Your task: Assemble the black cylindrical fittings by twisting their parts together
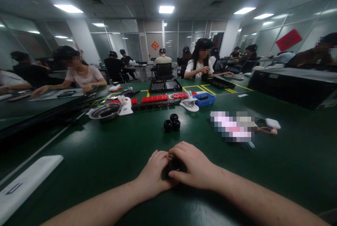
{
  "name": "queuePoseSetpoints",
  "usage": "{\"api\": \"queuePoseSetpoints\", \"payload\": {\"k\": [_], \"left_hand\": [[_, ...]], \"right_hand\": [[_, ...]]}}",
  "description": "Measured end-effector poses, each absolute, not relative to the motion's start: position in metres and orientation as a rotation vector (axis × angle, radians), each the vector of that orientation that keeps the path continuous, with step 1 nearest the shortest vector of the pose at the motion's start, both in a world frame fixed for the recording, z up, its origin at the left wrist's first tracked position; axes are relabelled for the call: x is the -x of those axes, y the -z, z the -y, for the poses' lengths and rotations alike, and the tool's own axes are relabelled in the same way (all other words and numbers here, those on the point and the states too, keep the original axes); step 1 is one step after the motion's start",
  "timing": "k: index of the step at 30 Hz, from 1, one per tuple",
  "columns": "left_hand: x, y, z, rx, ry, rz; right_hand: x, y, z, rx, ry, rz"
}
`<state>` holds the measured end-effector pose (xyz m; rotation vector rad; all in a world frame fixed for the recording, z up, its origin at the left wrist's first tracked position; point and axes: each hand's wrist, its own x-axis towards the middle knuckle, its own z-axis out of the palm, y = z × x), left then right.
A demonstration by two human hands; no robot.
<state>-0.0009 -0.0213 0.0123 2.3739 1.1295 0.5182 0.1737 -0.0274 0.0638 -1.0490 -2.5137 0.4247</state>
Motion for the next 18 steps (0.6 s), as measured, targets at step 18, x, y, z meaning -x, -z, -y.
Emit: {"api": "queuePoseSetpoints", "payload": {"k": [18], "left_hand": [[0.0002, -0.0111, 0.0209, -2.374, -0.515, -1.117]], "right_hand": [[-0.1738, -0.0619, 0.0259, 1.132, -0.401, 2.526]]}}
